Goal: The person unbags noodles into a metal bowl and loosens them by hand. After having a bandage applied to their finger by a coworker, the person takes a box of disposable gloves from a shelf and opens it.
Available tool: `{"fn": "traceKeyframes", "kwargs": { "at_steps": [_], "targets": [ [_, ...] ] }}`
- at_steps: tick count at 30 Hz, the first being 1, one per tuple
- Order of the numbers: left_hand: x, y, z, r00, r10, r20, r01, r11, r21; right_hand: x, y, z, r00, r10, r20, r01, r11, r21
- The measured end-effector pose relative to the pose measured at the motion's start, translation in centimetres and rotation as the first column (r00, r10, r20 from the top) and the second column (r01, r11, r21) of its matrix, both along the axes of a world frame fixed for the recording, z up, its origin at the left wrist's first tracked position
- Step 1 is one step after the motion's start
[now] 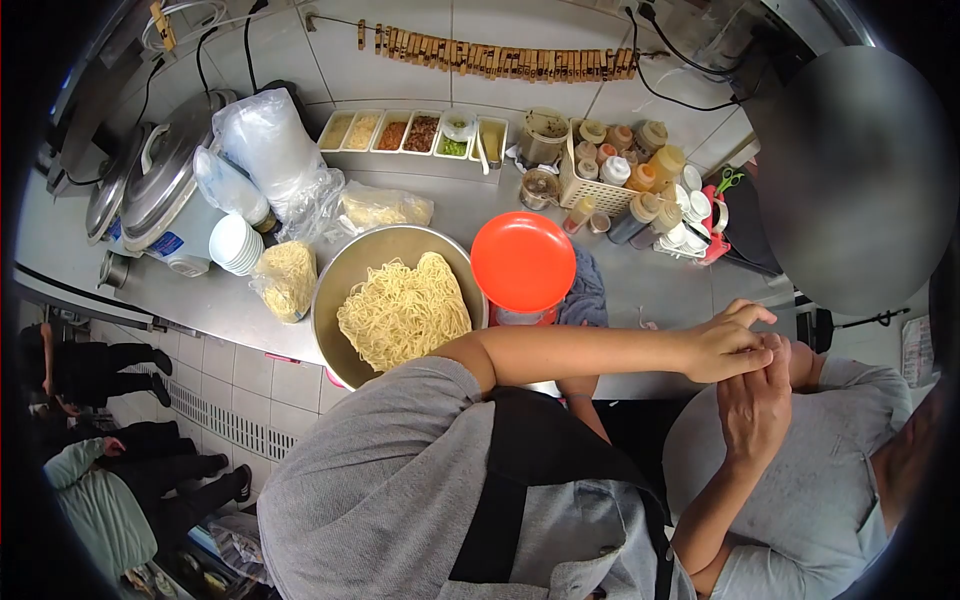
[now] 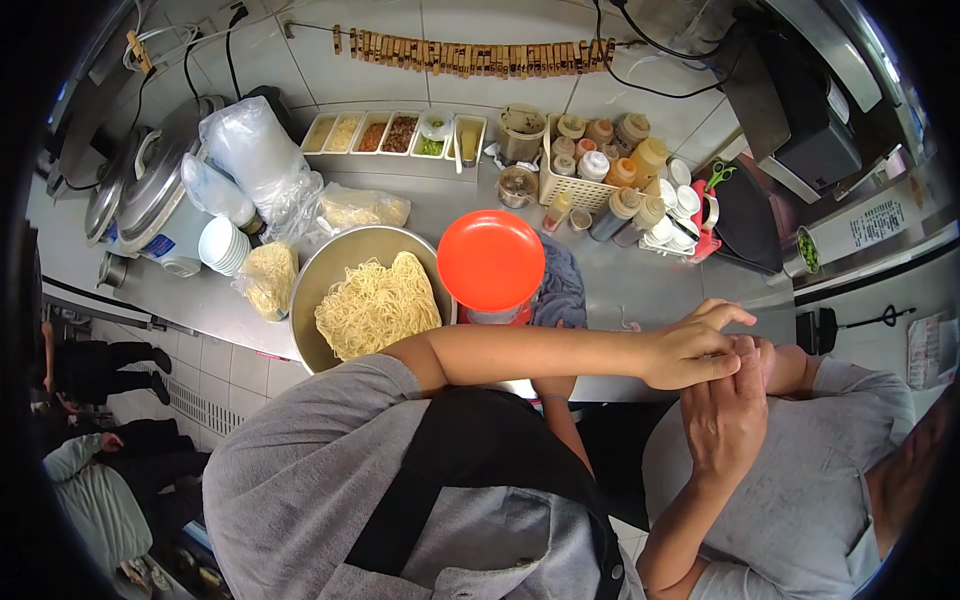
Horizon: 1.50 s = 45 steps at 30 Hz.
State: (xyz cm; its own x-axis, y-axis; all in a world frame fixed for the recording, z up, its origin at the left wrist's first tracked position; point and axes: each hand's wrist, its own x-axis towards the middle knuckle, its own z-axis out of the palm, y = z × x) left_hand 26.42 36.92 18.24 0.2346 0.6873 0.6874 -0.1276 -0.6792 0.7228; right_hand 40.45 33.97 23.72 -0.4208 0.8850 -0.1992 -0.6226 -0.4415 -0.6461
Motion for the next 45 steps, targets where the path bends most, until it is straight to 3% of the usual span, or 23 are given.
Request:
{"fn": "traceKeyframes", "kwargs": {
  "at_steps": [3, 5, 12, 15, 17, 21, 24, 26, 29, 35, 42, 44, 45],
  "targets": [
    [0.0, -0.1, 0.1, 1.000, -0.010, 0.002, 0.010, 1.000, -0.007, 0.6, 0.4, -0.5, 0.992, 0.073, -0.104, -0.077, 0.997, -0.033],
    [0.0, -0.2, 0.2, 1.000, -0.025, 0.015, 0.026, 0.999, -0.024, 0.6, 0.5, -0.5, 0.974, 0.186, -0.130, -0.175, 0.980, 0.091],
    [0.3, 0.2, -0.3, 1.000, -0.026, -0.002, 0.026, 0.999, -0.021, 1.6, 1.4, -2.1, 0.966, 0.193, -0.174, -0.181, 0.980, 0.081],
    [0.4, 0.4, -0.4, 0.999, -0.013, 0.042, 0.013, 1.000, -0.004, 2.1, 1.9, -2.7, 0.977, 0.207, -0.056, -0.191, 0.958, 0.214],
    [0.3, 0.4, -0.2, 0.999, -0.022, 0.028, 0.022, 1.000, -0.004, 3.5, 3.0, -4.1, 0.956, 0.271, 0.116, -0.294, 0.873, 0.389],
    [0.2, 0.4, -0.3, 0.999, -0.026, 0.040, 0.026, 1.000, -0.010, 5.4, 4.7, -6.0, 0.948, 0.287, 0.137, -0.317, 0.892, 0.323],
    [0.1, 0.4, -0.3, 0.999, -0.038, 0.011, 0.038, 0.999, -0.016, 3.9, 3.8, -4.5, 0.921, 0.378, 0.098, -0.383, 0.825, 0.416],
    [0.1, 0.4, -0.3, 0.999, -0.041, 0.026, 0.041, 0.999, -0.002, 2.5, 2.7, -3.3, 0.923, 0.385, -0.007, -0.355, 0.858, 0.370],
    [0.2, 0.3, -0.1, 0.997, -0.002, 0.077, -0.002, 0.999, 0.049, 4.9, 4.6, -5.5, 0.943, 0.311, 0.120, -0.334, 0.889, 0.315],
    [0.3, 0.3, -0.1, 0.997, -0.014, 0.073, 0.011, 0.999, 0.044, 1.3, 1.6, -1.8, 0.945, 0.326, 0.008, -0.312, 0.894, 0.321],
    [0.0, 0.3, -0.2, 0.998, -0.033, 0.054, 0.030, 0.998, 0.056, 2.6, 3.0, -3.0, 0.967, 0.251, 0.047, -0.254, 0.934, 0.249],
    [-0.1, 0.1, 0.0, 0.998, -0.037, 0.051, 0.035, 0.998, 0.047, 1.3, 4.4, -3.0, 0.851, 0.518, -0.084, -0.442, 0.794, 0.417],
    [-0.2, 0.2, 0.0, 0.998, -0.031, 0.049, 0.028, 0.998, 0.057, 1.3, 3.6, -2.5, 0.851, 0.518, -0.083, -0.442, 0.793, 0.419]
  ]
}}
